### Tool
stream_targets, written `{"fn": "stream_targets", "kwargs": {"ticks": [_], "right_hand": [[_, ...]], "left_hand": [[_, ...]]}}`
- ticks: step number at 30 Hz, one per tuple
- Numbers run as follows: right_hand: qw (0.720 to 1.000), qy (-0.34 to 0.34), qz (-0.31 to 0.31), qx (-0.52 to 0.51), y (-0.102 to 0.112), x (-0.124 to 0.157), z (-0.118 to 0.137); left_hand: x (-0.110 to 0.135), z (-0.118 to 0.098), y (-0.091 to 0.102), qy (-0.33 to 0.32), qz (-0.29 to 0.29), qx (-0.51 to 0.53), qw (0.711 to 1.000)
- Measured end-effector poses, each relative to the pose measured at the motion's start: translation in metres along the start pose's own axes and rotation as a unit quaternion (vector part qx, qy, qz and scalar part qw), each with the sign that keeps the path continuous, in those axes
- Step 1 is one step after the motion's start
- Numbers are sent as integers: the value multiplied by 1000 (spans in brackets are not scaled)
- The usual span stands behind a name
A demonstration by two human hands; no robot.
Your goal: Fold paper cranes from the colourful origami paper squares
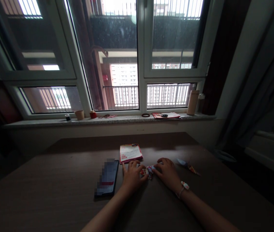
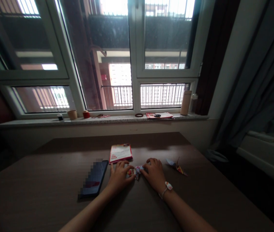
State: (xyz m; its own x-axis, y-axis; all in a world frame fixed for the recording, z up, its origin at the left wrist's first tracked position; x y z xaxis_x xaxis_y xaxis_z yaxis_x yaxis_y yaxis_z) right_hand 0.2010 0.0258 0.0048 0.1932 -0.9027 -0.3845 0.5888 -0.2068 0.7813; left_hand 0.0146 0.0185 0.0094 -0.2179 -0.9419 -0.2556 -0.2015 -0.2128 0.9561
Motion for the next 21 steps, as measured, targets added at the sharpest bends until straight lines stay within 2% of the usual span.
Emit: {"fn": "stream_targets", "kwargs": {"ticks": [5,12,21], "right_hand": [[998,32,39,-31,0,-1,3],[994,80,56,-54,-5,0,0],[995,76,57,-23,-2,2,4]], "left_hand": [[1,1,2,3,1,-1,1000],[2,3,1,9,5,2,1000],[2,3,1,15,22,4,1000]]}}
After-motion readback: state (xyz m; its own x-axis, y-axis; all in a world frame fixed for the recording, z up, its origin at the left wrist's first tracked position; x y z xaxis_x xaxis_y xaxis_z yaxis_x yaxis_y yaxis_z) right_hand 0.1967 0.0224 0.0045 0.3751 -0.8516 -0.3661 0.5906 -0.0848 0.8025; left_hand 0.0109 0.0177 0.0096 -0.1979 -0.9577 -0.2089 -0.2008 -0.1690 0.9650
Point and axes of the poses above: each hand's wrist, its own x-axis away from the middle knuckle, its own y-axis out of the back of the hand, z = x × y, the point moved 2 cm from there along -x, towards the middle knuckle, and after that the axes turned 10 degrees about -x, right-handed, at the moved point
